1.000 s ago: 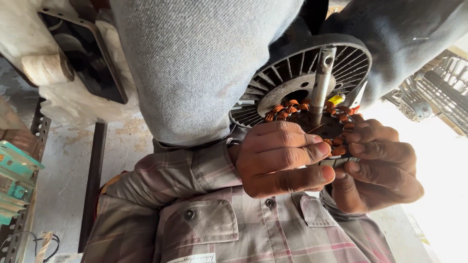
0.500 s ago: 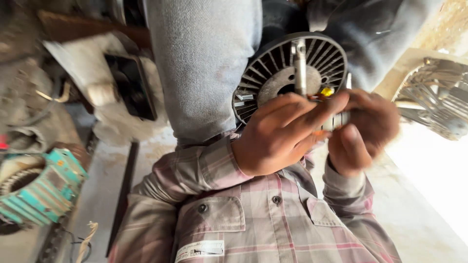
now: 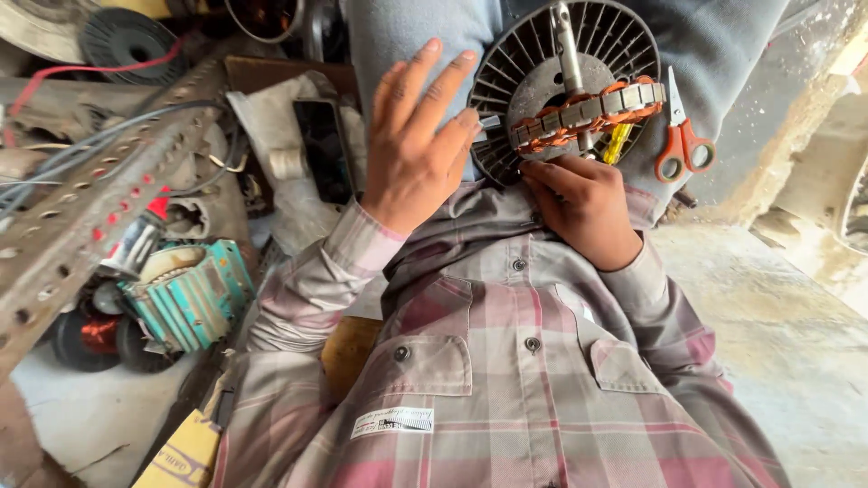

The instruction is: The person sits on the floor and uses a screwdriver and scissors to adjust and trim copper windings on a circular electrical component. They repeatedly rotate the component, tighten connections, and trim excess wire.

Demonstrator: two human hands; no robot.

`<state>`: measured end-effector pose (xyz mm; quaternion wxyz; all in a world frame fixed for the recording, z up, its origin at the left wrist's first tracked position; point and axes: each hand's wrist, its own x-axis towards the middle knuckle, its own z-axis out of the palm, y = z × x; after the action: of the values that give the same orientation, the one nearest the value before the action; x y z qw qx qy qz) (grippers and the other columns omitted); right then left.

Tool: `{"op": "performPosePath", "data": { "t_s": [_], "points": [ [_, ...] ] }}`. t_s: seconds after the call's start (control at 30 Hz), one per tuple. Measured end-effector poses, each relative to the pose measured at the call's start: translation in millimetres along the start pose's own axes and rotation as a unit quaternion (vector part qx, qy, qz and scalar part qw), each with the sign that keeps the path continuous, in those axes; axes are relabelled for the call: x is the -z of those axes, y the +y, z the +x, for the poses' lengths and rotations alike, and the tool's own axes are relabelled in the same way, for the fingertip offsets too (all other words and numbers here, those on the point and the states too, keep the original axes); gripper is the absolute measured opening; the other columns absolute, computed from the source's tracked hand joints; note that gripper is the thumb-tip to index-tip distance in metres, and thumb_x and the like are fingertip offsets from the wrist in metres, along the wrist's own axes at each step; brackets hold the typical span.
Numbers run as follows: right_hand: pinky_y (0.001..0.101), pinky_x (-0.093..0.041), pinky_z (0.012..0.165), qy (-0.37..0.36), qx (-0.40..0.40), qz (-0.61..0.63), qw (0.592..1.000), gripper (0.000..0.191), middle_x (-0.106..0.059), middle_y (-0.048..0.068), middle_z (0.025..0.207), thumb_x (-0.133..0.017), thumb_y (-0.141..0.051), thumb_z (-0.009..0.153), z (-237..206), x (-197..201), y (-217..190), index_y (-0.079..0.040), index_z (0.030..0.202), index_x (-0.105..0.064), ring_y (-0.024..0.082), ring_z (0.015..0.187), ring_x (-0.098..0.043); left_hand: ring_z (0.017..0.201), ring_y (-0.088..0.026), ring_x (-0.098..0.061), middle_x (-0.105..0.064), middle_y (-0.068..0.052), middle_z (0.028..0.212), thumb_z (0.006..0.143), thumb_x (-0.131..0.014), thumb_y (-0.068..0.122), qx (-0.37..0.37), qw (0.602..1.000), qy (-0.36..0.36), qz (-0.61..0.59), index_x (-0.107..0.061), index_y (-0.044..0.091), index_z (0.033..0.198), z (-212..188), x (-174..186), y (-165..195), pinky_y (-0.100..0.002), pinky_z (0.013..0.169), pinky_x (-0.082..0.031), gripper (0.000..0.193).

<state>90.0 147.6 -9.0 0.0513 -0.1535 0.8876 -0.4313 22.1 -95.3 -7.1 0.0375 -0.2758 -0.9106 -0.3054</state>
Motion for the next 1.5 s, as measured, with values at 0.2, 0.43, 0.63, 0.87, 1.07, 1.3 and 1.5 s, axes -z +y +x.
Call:
{"op": "performPosePath", "data": {
  "t_s": [0.2,0.43,0.63,0.87,1.07,1.3,1.5],
  "points": [
    [0.0390,-0.055,0.066,0.014,0.023,0.002,1.000,0.022,-0.069,0.012,0.090,-0.077,0.001,0.088,10.8,-0.9,-11.7,-0.002,0.109,-0.073,0.031,0.076,-0.068,0.157,-0.035,-0.026,-0.039,-0.008,0.166,0.100,-0.078,0.019,0.020,0.999,-0.030,0.040,-0.077,0.011,0.094,-8.2,-28.5,0.2,-0.058,0.131,-0.016,0.010],
    [0.0368,-0.053,0.063,0.036,-0.029,0.027,0.999,0.018,-0.068,0.013,0.082,-0.079,0.003,0.088,2.2,-3.7,-11.8,-0.001,0.105,-0.074,0.028,0.069,-0.067,0.160,-0.034,-0.019,-0.030,0.002,0.171,0.103,-0.071,0.020,0.034,0.996,-0.038,0.072,-0.079,0.018,0.101,2.7,-45.1,-8.0,-0.068,0.131,-0.004,0.009],
    [0.0355,-0.054,0.066,0.057,-0.025,0.044,0.997,0.017,-0.071,0.013,0.087,-0.079,0.003,0.089,0.9,-5.6,-9.4,-0.001,0.105,-0.074,0.028,0.075,-0.070,0.157,-0.028,-0.023,-0.038,0.002,0.166,0.104,-0.070,0.020,-0.037,0.990,-0.075,0.115,-0.072,0.014,0.088,6.1,-48.4,-15.8,-0.076,0.123,-0.002,0.017],
    [0.0315,-0.055,0.071,0.107,-0.033,0.161,0.981,0.024,-0.069,0.012,0.090,-0.081,0.000,0.088,-3.6,2.7,-26.0,0.003,0.109,-0.070,0.022,0.079,-0.070,0.103,-0.025,-0.064,-0.068,-0.009,0.109,0.101,-0.068,0.006,-0.112,0.992,0.032,-0.054,-0.068,0.004,0.103,-16.2,-28.0,9.9,-0.049,0.097,-0.044,0.002],
    [0.0301,-0.058,0.072,0.031,0.034,0.224,0.973,0.017,-0.073,0.011,0.095,-0.080,0.001,0.089,1.7,21.7,-24.5,0.000,0.100,-0.067,0.021,0.083,-0.074,0.092,-0.024,-0.065,-0.063,-0.011,0.103,0.103,-0.061,-0.001,-0.069,0.970,-0.015,-0.231,-0.056,-0.002,0.109,-28.6,-13.4,57.0,-0.042,0.090,-0.053,0.008],
    [0.0354,-0.060,0.071,-0.008,0.218,0.092,0.972,0.027,-0.072,0.017,0.091,-0.081,0.007,0.086,11.0,49.6,-8.3,-0.002,0.096,-0.057,0.030,0.085,-0.074,0.085,-0.019,-0.070,-0.064,-0.005,0.093,0.106,-0.064,0.006,0.186,0.856,-0.087,-0.474,-0.055,0.004,0.106,-7.1,-11.7,72.5,-0.034,0.078,-0.055,0.009],
    [0.0300,-0.057,0.066,0.194,0.069,-0.035,0.978,0.020,-0.073,0.018,0.092,-0.086,0.013,0.090,27.5,69.6,-3.9,0.004,0.102,-0.073,0.024,0.082,-0.073,0.106,-0.027,-0.061,-0.065,-0.010,0.111,0.096,-0.078,0.021,-0.015,0.958,0.167,-0.232,-0.062,0.008,0.114,34.7,-41.4,52.0,-0.042,0.097,-0.047,0.027]
  ]
}}
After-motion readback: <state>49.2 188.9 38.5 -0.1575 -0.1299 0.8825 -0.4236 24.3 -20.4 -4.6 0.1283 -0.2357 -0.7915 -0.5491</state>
